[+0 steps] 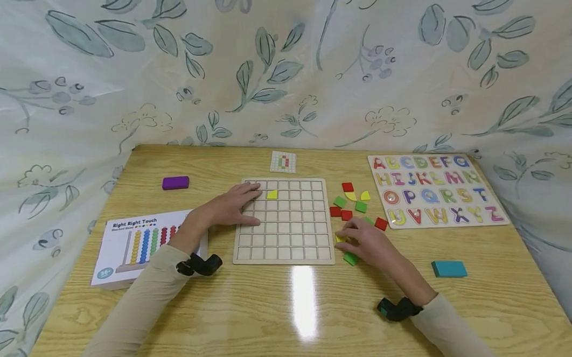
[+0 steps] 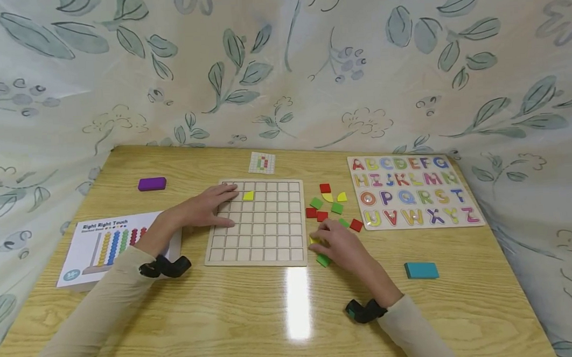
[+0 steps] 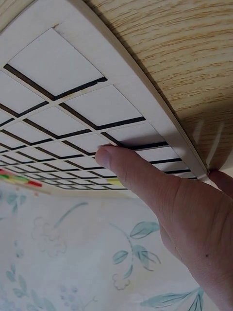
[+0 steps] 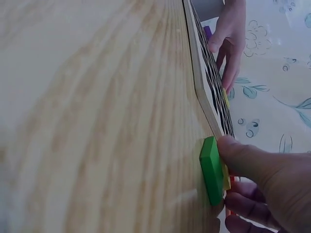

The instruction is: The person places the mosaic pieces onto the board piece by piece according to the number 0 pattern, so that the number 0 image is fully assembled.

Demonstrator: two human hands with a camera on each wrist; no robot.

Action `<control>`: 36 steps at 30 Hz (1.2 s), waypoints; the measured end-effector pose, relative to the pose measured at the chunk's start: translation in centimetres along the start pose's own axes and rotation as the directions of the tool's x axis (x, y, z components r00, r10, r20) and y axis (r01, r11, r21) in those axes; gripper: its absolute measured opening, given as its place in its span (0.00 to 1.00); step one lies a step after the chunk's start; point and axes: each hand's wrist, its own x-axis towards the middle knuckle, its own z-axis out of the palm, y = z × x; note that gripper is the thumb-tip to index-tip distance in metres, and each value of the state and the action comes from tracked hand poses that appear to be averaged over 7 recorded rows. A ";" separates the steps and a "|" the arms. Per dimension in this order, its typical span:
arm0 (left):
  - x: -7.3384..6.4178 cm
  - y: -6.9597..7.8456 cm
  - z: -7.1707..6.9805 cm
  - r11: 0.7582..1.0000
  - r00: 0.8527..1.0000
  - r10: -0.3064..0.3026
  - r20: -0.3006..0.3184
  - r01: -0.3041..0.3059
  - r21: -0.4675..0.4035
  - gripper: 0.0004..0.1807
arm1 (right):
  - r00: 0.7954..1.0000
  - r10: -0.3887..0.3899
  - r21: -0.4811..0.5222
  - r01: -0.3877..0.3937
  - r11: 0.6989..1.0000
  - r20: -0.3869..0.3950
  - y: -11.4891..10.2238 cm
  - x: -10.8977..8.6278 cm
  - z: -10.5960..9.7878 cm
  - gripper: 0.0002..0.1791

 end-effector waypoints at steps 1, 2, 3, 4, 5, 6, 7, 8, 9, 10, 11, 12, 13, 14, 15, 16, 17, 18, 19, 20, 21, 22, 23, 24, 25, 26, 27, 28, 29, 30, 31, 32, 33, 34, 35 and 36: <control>0.0 0.0 0.0 1.000 1.000 0.000 -0.001 0.000 -0.001 0.49 | 1.000 0.001 -0.004 -0.001 1.000 0.002 0.0 0.0 0.0 0.15; 0.1 0.0 0.0 1.000 1.000 0.000 -0.002 0.000 -0.003 0.49 | 1.000 0.003 -0.008 -0.003 1.000 0.005 -0.1 0.0 -0.1 0.16; 0.1 0.0 0.0 1.000 1.000 -0.002 -0.001 0.002 -0.004 0.49 | 1.000 0.008 -0.010 -0.008 1.000 0.008 -0.1 0.0 -0.1 0.16; 0.1 0.0 0.0 1.000 1.000 -0.003 -0.001 0.003 -0.002 0.49 | 1.000 0.013 -0.012 -0.013 1.000 0.011 -0.2 0.0 -0.2 0.16; 0.1 0.0 0.0 1.000 1.000 -0.004 0.000 0.004 -0.004 0.49 | 1.000 0.019 -0.016 -0.018 1.000 0.014 -0.3 0.0 -0.3 0.16; 0.1 0.0 0.0 1.000 1.000 -0.004 0.001 0.004 -0.004 0.49 | 1.000 0.025 -0.020 -0.025 0.999 0.018 -0.4 0.1 -0.4 0.16; 0.2 -0.1 0.0 1.000 1.000 -0.005 0.002 0.005 -0.003 0.49 | 0.999 0.030 -0.028 -0.029 0.999 0.020 -0.5 0.1 -0.4 0.16; 0.2 -0.1 0.0 1.000 1.000 -0.004 0.003 0.004 -0.002 0.49 | 0.999 0.035 -0.033 -0.035 0.999 0.024 -0.6 0.1 -0.4 0.16; 0.2 -0.1 0.0 1.000 1.000 -0.004 0.005 0.004 0.000 0.49 | 0.999 0.042 -0.039 -0.040 0.998 0.026 -0.7 0.2 -0.5 0.16; 0.2 -0.1 0.1 1.000 1.000 -0.001 0.006 0.001 0.002 0.49 | 0.999 0.045 -0.043 -0.044 0.998 0.025 -0.8 0.2 -0.5 0.16; 0.2 -0.1 0.1 1.000 1.000 0.000 0.007 0.000 0.001 0.49 | 0.999 0.049 -0.048 -0.048 0.998 0.023 -1.0 0.3 -0.5 0.16; 0.2 -0.2 0.1 1.000 1.000 0.000 0.008 0.000 0.001 0.49 | 0.999 0.051 -0.054 -0.049 0.997 0.018 -1.1 0.3 -0.5 0.15; 0.2 -0.2 0.1 1.000 1.000 0.000 0.009 0.000 0.001 0.49 | 0.999 0.052 -0.058 -0.051 0.997 0.013 -1.2 0.4 -0.5 0.15; 0.2 -0.2 0.2 1.000 1.000 -0.001 0.009 0.001 -0.001 0.49 | 0.998 0.057 -0.061 -0.056 0.997 0.008 -1.3 0.4 -0.5 0.14; 0.2 -0.2 0.2 1.000 1.000 -0.001 0.009 0.001 -0.001 0.49 | 0.998 0.062 -0.063 -0.062 0.996 0.002 -1.4 0.5 -0.5 0.14; 0.2 -0.2 0.2 1.000 1.000 -0.003 0.010 0.003 -0.002 0.49 | 0.998 0.069 -0.064 -0.069 0.996 -0.004 -1.5 0.5 -0.5 0.13; 0.3 -0.2 0.2 1.000 1.000 -0.004 0.010 0.004 -0.002 0.49 | 0.997 0.080 -0.063 -0.080 0.995 -0.008 -1.5 0.6 -0.4 0.12; 0.3 -0.2 0.2 1.000 1.000 -0.004 0.011 0.004 -0.003 0.49 | 0.996 0.092 -0.062 -0.093 0.994 -0.012 -1.5 0.7 -0.4 0.11; 0.3 -0.1 0.2 1.000 1.000 -0.002 0.010 0.002 -0.003 0.49 | 0.994 0.107 -0.059 -0.107 0.992 -0.013 -1.6 0.7 -0.4 0.10; 0.3 -0.1 0.2 1.000 1.000 -0.001 0.010 0.001 -0.004 0.49 | 0.993 0.120 -0.057 -0.121 0.991 -0.014 -1.6 0.8 -0.3 0.10; 0.3 -0.1 0.2 1.000 1.000 0.001 0.009 -0.001 -0.004 0.49 | 0.991 0.132 -0.052 -0.132 0.990 -0.015 -1.6 0.8 -0.3 0.10; 0.4 -0.1 0.2 1.000 1.000 0.003 0.010 -0.002 -0.005 0.49 | 0.990 0.141 -0.051 -0.141 0.989 -0.014 -1.6 0.8 -0.3 0.09; 0.4 -0.1 0.2 1.000 1.000 0.004 0.012 -0.004 -0.005 0.49 | 0.989 0.147 -0.049 -0.148 0.988 -0.013 -1.5 0.8 -0.3 0.09; 0.4 -0.1 0.2 1.000 1.000 0.004 0.013 -0.004 -0.004 0.49 | 0.989 0.150 -0.053 -0.150 0.987 -0.013 -1.5 0.8 -0.3 0.10; 0.4 -0.1 0.2 1.000 1.000 0.005 0.013 -0.005 -0.002 0.49 | 0.989 0.151 -0.053 -0.151 0.987 -0.013 -1.4 0.8 -0.2 0.09; 0.4 -0.1 0.2 1.000 1.000 0.004 0.014 -0.004 -0.001 0.49 | 0.989 0.150 -0.054 -0.151 0.987 -0.014 -1.4 0.7 -0.2 0.10; 0.4 -0.1 0.2 1.000 1.000 0.002 0.016 -0.002 0.002 0.49 | 0.989 0.149 -0.053 -0.150 0.987 -0.016 -1.3 0.7 -0.2 0.10; 0.4 -0.1 0.2 1.000 1.000 0.000 0.017 0.000 0.004 0.49 | 0.989 0.145 -0.051 -0.146 0.988 -0.016 -1.2 0.7 -0.1 0.10; 0.3 0.0 0.2 1.000 1.000 0.000 0.016 -0.001 0.005 0.49 | 0.990 0.140 -0.044 -0.141 0.989 -0.021 -1.1 0.7 -0.1 0.10; 0.3 0.0 0.2 1.000 1.000 0.002 0.014 -0.002 0.006 0.49 | 0.990 0.139 -0.032 -0.140 0.990 -0.027 -1.0 0.7 0.0 0.10; 0.2 0.0 0.1 1.000 1.000 -0.002 0.014 0.002 0.006 0.49 | 0.990 0.137 -0.010 -0.137 0.990 -0.034 -0.8 0.7 0.0 0.10; 0.2 0.0 0.1 1.000 1.000 -0.005 0.014 0.005 0.005 0.49 | 0.990 0.136 0.021 -0.136 0.991 -0.044 -0.5 0.7 0.1 0.10; 0.2 0.0 0.1 1.000 1.000 -0.008 0.014 0.008 0.002 0.49 | 0.990 0.128 0.053 -0.125 0.991 -0.063 -0.3 0.8 0.1 0.10; 0.2 -0.1 0.0 1.000 1.000 -0.009 0.013 0.009 0.000 0.49 | 0.989 0.119 0.084 -0.112 0.990 -0.083 0.0 0.9 0.1 0.10; 0.2 -0.1 0.0 1.000 1.000 -0.008 0.011 0.008 -0.001 0.49 | 0.988 0.115 0.114 -0.103 0.988 -0.103 0.2 1.0 0.0 0.09; 0.2 -0.1 0.0 1.000 1.000 -0.008 0.011 0.008 -0.003 0.49 | 0.986 0.111 0.143 -0.093 0.985 -0.122 0.4 1.2 -0.1 0.09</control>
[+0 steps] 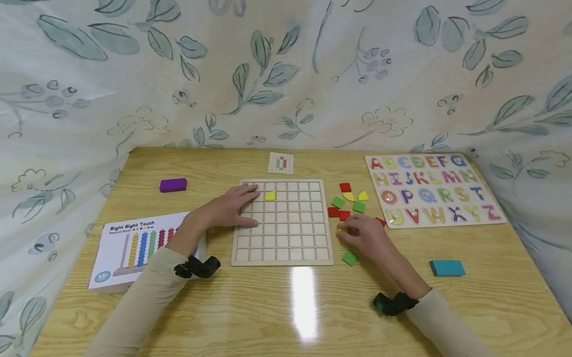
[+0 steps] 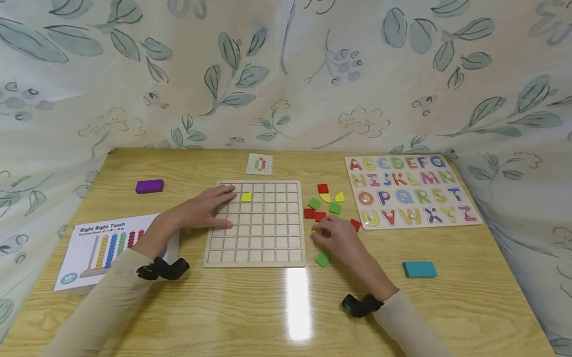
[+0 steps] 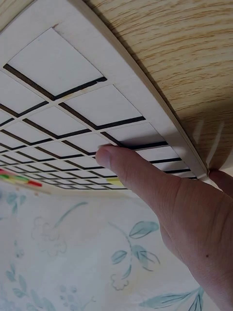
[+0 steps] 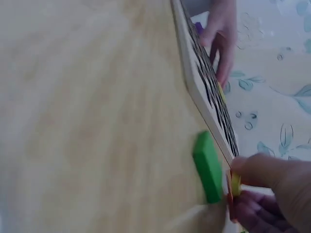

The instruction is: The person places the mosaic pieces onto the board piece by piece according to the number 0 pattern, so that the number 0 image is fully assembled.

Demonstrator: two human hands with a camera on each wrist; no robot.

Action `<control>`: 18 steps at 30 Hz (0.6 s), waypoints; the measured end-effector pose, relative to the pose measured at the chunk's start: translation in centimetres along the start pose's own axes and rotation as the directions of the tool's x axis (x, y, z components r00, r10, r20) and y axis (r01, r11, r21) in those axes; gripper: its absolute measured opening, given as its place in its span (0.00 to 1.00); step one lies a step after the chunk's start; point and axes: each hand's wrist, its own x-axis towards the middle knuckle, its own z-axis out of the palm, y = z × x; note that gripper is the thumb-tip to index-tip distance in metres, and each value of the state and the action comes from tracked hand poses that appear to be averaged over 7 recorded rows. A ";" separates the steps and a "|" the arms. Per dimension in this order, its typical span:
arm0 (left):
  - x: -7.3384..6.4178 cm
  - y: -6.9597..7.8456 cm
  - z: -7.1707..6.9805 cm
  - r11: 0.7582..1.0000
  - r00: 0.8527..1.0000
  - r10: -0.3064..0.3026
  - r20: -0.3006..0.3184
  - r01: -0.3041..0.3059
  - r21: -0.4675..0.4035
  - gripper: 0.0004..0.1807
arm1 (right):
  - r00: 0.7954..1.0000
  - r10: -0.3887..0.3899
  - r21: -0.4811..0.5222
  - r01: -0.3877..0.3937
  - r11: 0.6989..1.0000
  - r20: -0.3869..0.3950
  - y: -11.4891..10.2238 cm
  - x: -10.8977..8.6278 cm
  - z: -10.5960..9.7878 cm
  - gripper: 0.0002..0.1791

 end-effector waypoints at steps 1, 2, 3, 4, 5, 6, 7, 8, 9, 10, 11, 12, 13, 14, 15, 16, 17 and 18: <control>0.0 0.0 0.0 1.000 1.000 -0.002 0.001 0.002 -0.001 0.49 | 1.000 -0.015 0.026 0.016 1.000 -0.022 0.1 0.3 -0.1 0.09; 0.0 0.0 -0.1 1.000 1.000 0.001 0.001 -0.001 0.000 0.49 | 0.999 -0.030 0.039 0.032 0.999 -0.041 0.1 0.6 -0.2 0.09; 0.0 0.0 -0.1 1.000 1.000 0.003 0.003 -0.003 0.001 0.49 | 0.997 -0.047 0.047 0.050 0.998 -0.056 0.1 1.1 -0.2 0.09; -0.1 0.0 -0.1 1.000 1.000 0.004 0.004 -0.004 0.001 0.49 | 0.996 -0.060 0.051 0.063 0.997 -0.064 0.0 1.6 -0.2 0.09; -0.1 0.0 -0.2 1.000 1.000 0.004 0.005 -0.004 0.001 0.49 | 0.995 -0.073 0.059 0.077 0.995 -0.066 -0.2 2.2 -0.2 0.10; -0.1 0.1 -0.2 1.000 1.000 0.004 0.006 -0.004 0.000 0.49 | 0.993 -0.093 0.064 0.097 0.993 -0.066 -0.4 2.9 -0.1 0.11; -0.2 0.1 -0.3 1.000 1.000 0.003 0.007 -0.003 -0.003 0.49 | 0.992 -0.112 0.071 0.116 0.991 -0.058 -0.5 3.7 0.1 0.11; -0.2 0.1 -0.3 1.000 1.000 0.002 0.006 -0.002 -0.004 0.49 | 0.991 -0.127 0.083 0.130 0.988 -0.038 -0.7 4.5 0.3 0.12; -0.2 0.1 -0.3 1.000 1.000 0.001 0.006 -0.001 -0.005 0.49 | 0.989 -0.144 0.099 0.145 0.985 -0.016 -0.8 5.4 0.6 0.12; -0.2 0.1 -0.3 1.000 1.000 0.002 0.006 -0.002 -0.006 0.49 | 0.987 -0.161 0.102 0.159 0.982 0.008 -0.9 6.2 0.9 0.12; -0.2 0.1 -0.4 1.000 1.000 0.004 0.006 -0.004 -0.005 0.49 | 0.984 -0.176 0.108 0.172 0.979 0.033 -1.0 7.1 1.2 0.13; -0.2 0.1 -0.4 1.000 1.000 0.005 0.007 -0.005 -0.005 0.49 | 0.981 -0.187 0.105 0.181 0.978 0.058 -1.0 7.9 1.5 0.12; -0.2 0.1 -0.3 1.000 1.000 0.006 0.008 -0.006 -0.004 0.49 | 0.977 -0.197 0.104 0.188 0.977 0.083 -1.1 8.7 1.8 0.12; -0.2 0.1 -0.3 1.000 1.000 0.006 0.009 -0.006 -0.003 0.49 | 0.972 -0.213 0.095 0.203 0.974 0.100 -1.1 9.5 2.1 0.12; -0.1 0.1 -0.3 1.000 1.000 0.007 0.010 -0.007 -0.002 0.49 | 0.967 -0.229 0.078 0.222 0.972 0.112 -1.1 10.3 2.3 0.12; -0.1 0.1 -0.3 1.000 1.000 0.007 0.010 -0.007 -0.003 0.49 | 0.962 -0.246 0.058 0.240 0.969 0.123 -1.1 11.0 2.5 0.12; -0.1 0.1 -0.3 1.000 1.000 0.006 0.008 -0.006 -0.002 0.49 | 0.956 -0.262 0.046 0.258 0.965 0.130 -1.2 11.6 2.7 0.11; -0.1 0.1 -0.3 1.000 1.000 0.005 0.007 -0.005 -0.004 0.49 | 0.951 -0.276 0.036 0.273 0.961 0.139 -1.2 12.1 2.9 0.11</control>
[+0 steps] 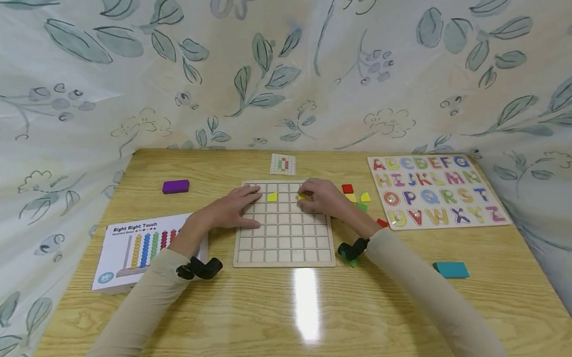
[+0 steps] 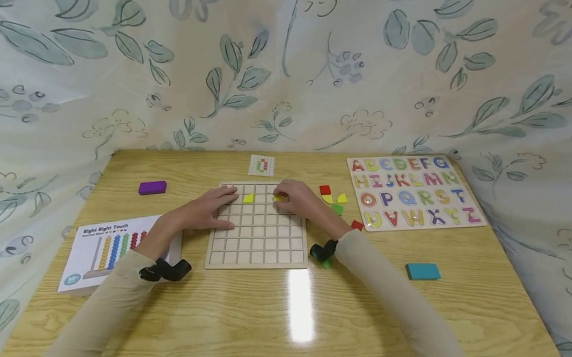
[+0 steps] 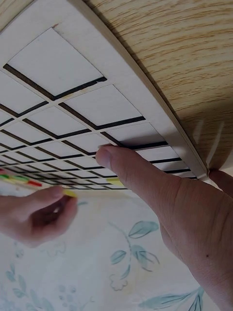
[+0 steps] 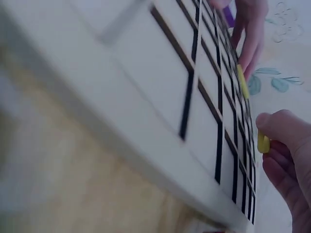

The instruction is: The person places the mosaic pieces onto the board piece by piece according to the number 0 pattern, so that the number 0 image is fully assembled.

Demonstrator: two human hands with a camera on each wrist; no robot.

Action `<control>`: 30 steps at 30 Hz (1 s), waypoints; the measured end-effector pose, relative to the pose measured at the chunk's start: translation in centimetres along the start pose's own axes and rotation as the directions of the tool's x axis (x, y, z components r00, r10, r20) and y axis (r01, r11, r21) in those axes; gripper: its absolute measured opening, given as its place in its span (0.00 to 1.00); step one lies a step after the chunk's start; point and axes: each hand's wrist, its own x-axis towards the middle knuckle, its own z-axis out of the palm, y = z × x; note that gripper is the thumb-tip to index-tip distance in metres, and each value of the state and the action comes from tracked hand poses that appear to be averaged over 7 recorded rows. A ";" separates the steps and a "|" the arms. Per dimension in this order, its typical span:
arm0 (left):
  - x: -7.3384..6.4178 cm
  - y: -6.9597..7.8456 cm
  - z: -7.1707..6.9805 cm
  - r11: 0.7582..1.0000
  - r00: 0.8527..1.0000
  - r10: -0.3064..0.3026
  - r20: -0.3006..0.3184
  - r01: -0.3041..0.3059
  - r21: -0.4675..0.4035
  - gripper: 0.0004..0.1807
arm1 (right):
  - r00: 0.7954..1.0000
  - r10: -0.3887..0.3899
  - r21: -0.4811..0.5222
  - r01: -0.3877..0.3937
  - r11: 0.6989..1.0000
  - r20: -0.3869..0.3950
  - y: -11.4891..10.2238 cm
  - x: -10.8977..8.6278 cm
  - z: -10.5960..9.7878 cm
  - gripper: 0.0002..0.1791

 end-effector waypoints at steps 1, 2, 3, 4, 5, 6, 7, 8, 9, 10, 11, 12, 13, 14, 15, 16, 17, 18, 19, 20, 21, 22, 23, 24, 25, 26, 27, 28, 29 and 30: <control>0.0 0.0 0.0 1.000 1.000 -0.001 -0.001 0.001 -0.001 0.49 | 1.000 -0.017 -0.009 0.017 1.000 0.009 0.1 0.4 0.1 0.12; 0.0 0.0 0.0 1.000 1.000 -0.002 -0.001 0.002 -0.002 0.49 | 0.999 -0.034 -0.014 0.034 0.999 0.016 0.2 0.8 0.2 0.12; 0.0 0.0 0.0 1.000 1.000 -0.002 -0.001 0.002 -0.001 0.49 | 0.999 -0.043 -0.018 0.044 0.999 0.027 0.3 1.1 0.3 0.12; 0.1 0.1 0.0 1.000 1.000 -0.003 -0.001 0.003 0.000 0.48 | 0.998 -0.054 -0.020 0.055 0.998 0.036 0.4 1.4 0.3 0.12; 0.1 0.1 0.0 1.000 1.000 -0.004 0.000 0.004 0.000 0.48 | 0.997 -0.063 -0.019 0.064 0.998 0.043 0.5 1.5 0.4 0.12; 0.1 0.2 0.0 1.000 1.000 -0.005 0.001 0.005 0.000 0.48 | 0.996 -0.071 -0.018 0.072 0.997 0.049 0.6 1.7 0.4 0.12; 0.1 0.2 0.0 1.000 1.000 -0.006 0.001 0.006 0.000 0.48 | 0.995 -0.080 -0.019 0.081 0.997 0.053 0.6 1.8 0.5 0.12; 0.1 0.2 0.0 1.000 1.000 -0.007 0.002 0.007 0.002 0.48 | 0.995 -0.089 -0.017 0.090 0.996 0.054 0.7 1.9 0.5 0.12; 0.1 0.2 0.0 1.000 1.000 -0.008 0.002 0.008 0.004 0.48 | 0.994 -0.094 -0.019 0.095 0.995 0.054 0.7 2.1 0.6 0.12; 0.1 0.2 0.0 1.000 1.000 -0.009 0.001 0.009 0.007 0.48 | 0.993 -0.101 -0.022 0.102 0.994 0.054 0.7 2.2 0.6 0.11; 0.1 0.2 0.0 1.000 1.000 -0.010 0.000 0.010 0.009 0.48 | 0.993 -0.105 -0.026 0.107 0.994 0.056 0.7 2.3 0.6 0.11; 0.2 0.2 0.0 1.000 1.000 -0.011 0.000 0.011 0.012 0.48 | 0.993 -0.106 -0.031 0.108 0.994 0.059 0.7 2.3 0.7 0.11; 0.2 0.1 0.0 1.000 1.000 -0.010 -0.001 0.010 0.014 0.48 | 0.992 -0.105 -0.034 0.107 0.994 0.065 0.7 2.4 0.7 0.11; 0.2 0.1 0.0 1.000 1.000 -0.010 -0.001 0.010 0.017 0.48 | 0.992 -0.103 -0.037 0.106 0.994 0.071 0.7 2.5 0.7 0.11; 0.2 0.1 0.0 1.000 1.000 -0.009 -0.001 0.009 0.020 0.48 | 0.992 -0.097 -0.042 0.100 0.994 0.081 0.7 2.5 0.7 0.11; 0.2 0.1 0.0 1.000 1.000 -0.009 -0.001 0.009 0.022 0.48 | 0.992 -0.091 -0.046 0.095 0.994 0.088 0.7 2.5 0.8 0.11; 0.2 0.1 0.1 1.000 1.000 -0.010 0.000 0.010 0.024 0.48 | 0.992 -0.086 -0.048 0.091 0.995 0.094 0.7 2.6 0.8 0.12; 0.2 0.0 0.1 1.000 1.000 -0.010 0.000 0.010 0.024 0.48 | 0.992 -0.082 -0.051 0.088 0.995 0.098 0.7 2.6 0.8 0.12; 0.2 0.0 0.1 1.000 1.000 -0.009 0.000 0.009 0.023 0.48 | 0.992 -0.081 -0.051 0.086 0.995 0.099 0.7 2.6 0.8 0.12; 0.2 0.0 0.1 1.000 1.000 -0.010 -0.002 0.010 0.022 0.48 | 0.992 -0.081 -0.049 0.086 0.995 0.099 0.7 2.6 0.8 0.12; 0.2 0.0 0.1 1.000 1.000 -0.010 -0.003 0.010 0.021 0.48 | 0.992 -0.081 -0.048 0.086 0.995 0.099 0.7 2.6 0.8 0.12; 0.2 0.0 0.1 1.000 1.000 -0.010 -0.004 0.010 0.019 0.48 | 0.992 -0.081 -0.046 0.086 0.995 0.100 0.6 2.6 0.8 0.12; 0.2 0.0 0.1 1.000 1.000 -0.010 -0.005 0.010 0.017 0.48 | 0.991 -0.081 -0.043 0.085 0.995 0.103 0.6 2.6 0.8 0.12; 0.2 0.0 0.1 1.000 1.000 -0.009 -0.007 0.009 0.016 0.48 | 0.991 -0.078 -0.041 0.082 0.996 0.108 0.6 2.6 0.8 0.12; 0.2 0.0 0.1 1.000 1.000 -0.009 -0.007 0.009 0.016 0.48 | 0.991 -0.072 -0.036 0.076 0.996 0.115 0.5 2.6 0.8 0.12; 0.2 0.0 0.1 1.000 1.000 -0.009 -0.007 0.009 0.018 0.48 | 0.990 -0.066 -0.033 0.070 0.997 0.122 0.5 2.6 0.8 0.12; 0.2 0.0 0.1 1.000 1.000 -0.008 -0.006 0.009 0.020 0.48 | 0.990 -0.058 -0.032 0.063 0.998 0.129 0.4 2.5 0.8 0.12; 0.2 0.0 0.2 1.000 1.000 -0.009 -0.006 0.009 0.021 0.48 | 0.990 -0.052 -0.030 0.057 0.998 0.134 0.4 2.5 0.8 0.13; 0.2 0.0 0.2 1.000 1.000 -0.009 -0.006 0.009 0.023 0.48 | 0.990 -0.048 -0.027 0.052 0.998 0.136 0.4 2.5 0.8 0.13; 0.2 0.0 0.2 1.000 1.000 -0.010 -0.005 0.010 0.023 0.48 | 0.990 -0.046 -0.031 0.051 0.998 0.136 0.5 2.5 0.8 0.13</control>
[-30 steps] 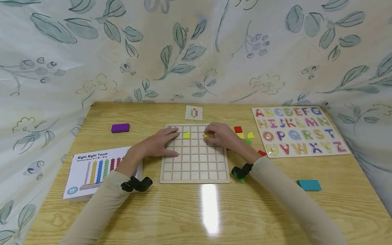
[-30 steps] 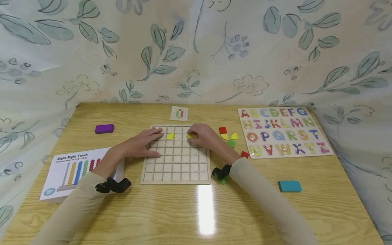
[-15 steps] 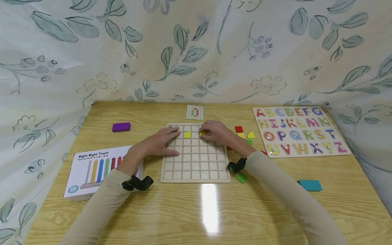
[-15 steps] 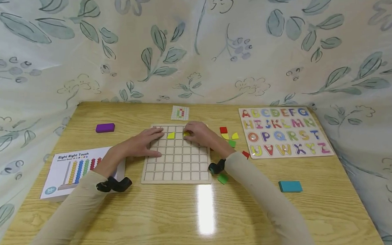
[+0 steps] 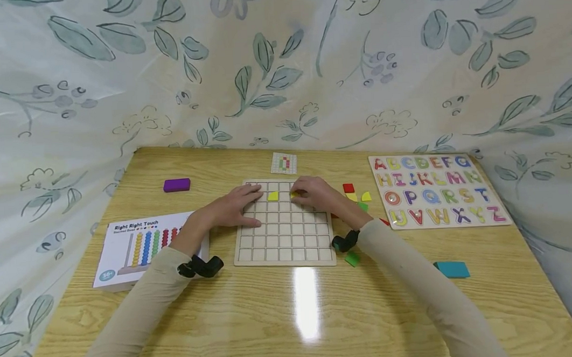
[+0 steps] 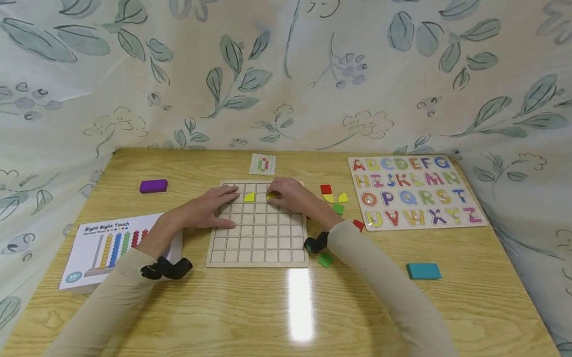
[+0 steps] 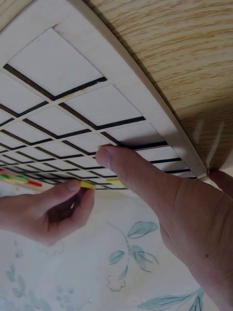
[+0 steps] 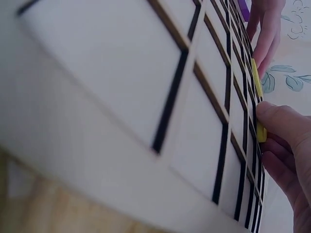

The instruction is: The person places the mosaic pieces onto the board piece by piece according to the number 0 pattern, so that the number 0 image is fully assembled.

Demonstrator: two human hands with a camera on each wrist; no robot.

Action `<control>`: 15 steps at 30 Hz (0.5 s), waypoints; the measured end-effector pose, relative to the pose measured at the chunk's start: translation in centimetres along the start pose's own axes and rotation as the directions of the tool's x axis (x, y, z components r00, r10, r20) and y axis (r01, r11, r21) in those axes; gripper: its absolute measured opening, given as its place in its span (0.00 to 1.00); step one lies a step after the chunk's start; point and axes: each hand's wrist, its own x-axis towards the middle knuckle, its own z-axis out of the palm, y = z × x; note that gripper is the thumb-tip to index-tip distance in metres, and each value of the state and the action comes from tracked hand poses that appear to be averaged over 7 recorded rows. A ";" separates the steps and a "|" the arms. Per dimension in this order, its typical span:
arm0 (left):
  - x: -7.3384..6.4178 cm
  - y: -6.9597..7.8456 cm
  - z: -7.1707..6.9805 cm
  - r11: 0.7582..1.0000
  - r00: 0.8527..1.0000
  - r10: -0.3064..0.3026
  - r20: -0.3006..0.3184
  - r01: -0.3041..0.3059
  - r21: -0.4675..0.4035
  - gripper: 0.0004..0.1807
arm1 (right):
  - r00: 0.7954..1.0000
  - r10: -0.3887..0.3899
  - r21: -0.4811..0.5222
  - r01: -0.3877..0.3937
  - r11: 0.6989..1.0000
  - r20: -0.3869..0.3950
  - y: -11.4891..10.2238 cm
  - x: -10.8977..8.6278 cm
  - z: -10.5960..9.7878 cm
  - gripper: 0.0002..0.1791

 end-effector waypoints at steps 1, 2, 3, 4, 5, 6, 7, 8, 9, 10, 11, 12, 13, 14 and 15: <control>0.0 0.0 0.0 1.000 1.000 -0.002 0.000 0.002 0.000 0.48 | 1.000 0.001 0.000 -0.001 1.000 -0.002 0.0 0.0 0.0 0.13; 0.0 0.0 0.0 1.000 1.000 -0.002 0.000 0.002 -0.001 0.48 | 1.000 -0.004 -0.001 0.004 1.000 -0.006 0.1 0.0 0.0 0.12; 0.0 0.0 -0.1 1.000 1.000 -0.004 0.001 0.004 -0.002 0.48 | 1.000 -0.008 -0.002 0.008 1.000 -0.009 0.1 -0.1 0.0 0.12; 0.0 0.0 -0.1 1.000 1.000 -0.005 0.001 0.005 -0.002 0.48 | 1.000 -0.013 -0.004 0.013 1.000 -0.012 0.1 -0.1 0.1 0.12; 0.0 0.0 -0.1 1.000 1.000 -0.006 0.002 0.006 -0.004 0.48 | 1.000 -0.017 -0.008 0.017 1.000 -0.013 0.1 -0.1 0.1 0.11; 0.0 0.1 -0.1 1.000 1.000 -0.007 0.003 0.007 -0.004 0.48 | 1.000 -0.020 -0.013 0.020 1.000 -0.013 0.1 -0.2 0.1 0.11; 0.0 0.1 -0.1 1.000 1.000 -0.007 0.003 0.007 -0.003 0.48 | 1.000 -0.023 -0.016 0.023 1.000 -0.013 0.1 -0.2 0.1 0.11; 0.0 0.1 -0.1 1.000 1.000 -0.008 0.003 0.008 -0.004 0.48 | 1.000 -0.028 -0.023 0.028 0.999 -0.012 0.1 -0.3 0.1 0.11; 0.0 0.1 -0.1 1.000 1.000 -0.008 0.004 0.008 -0.004 0.48 | 1.000 -0.028 -0.029 0.027 0.999 -0.013 0.0 -0.4 0.1 0.11; 0.0 0.1 -0.1 1.000 1.000 -0.008 0.003 0.008 -0.003 0.48 | 1.000 -0.018 -0.039 0.018 0.999 -0.014 0.0 -0.5 0.0 0.12; 0.0 0.1 -0.1 1.000 1.000 -0.007 0.003 0.007 -0.004 0.48 | 1.000 -0.008 -0.037 0.007 0.999 -0.020 -0.2 -0.7 -0.1 0.12; 0.0 0.1 -0.1 1.000 1.000 -0.004 0.002 0.004 -0.006 0.48 | 1.000 0.006 -0.028 -0.007 1.000 -0.028 -0.3 -1.1 -0.2 0.13; 0.0 0.1 -0.1 1.000 1.000 -0.003 0.002 0.003 -0.009 0.48 | 0.999 0.022 -0.016 -0.023 1.000 -0.036 -0.6 -1.5 -0.5 0.14; -0.1 0.1 -0.1 1.000 1.000 -0.002 0.002 0.002 -0.009 0.48 | 0.998 0.041 -0.002 -0.041 0.999 -0.041 -0.9 -2.1 -0.7 0.14; -0.1 0.1 0.0 1.000 1.000 -0.002 0.003 0.002 -0.008 0.48 | 0.997 0.063 0.011 -0.063 0.998 -0.047 -1.1 -2.8 -0.9 0.15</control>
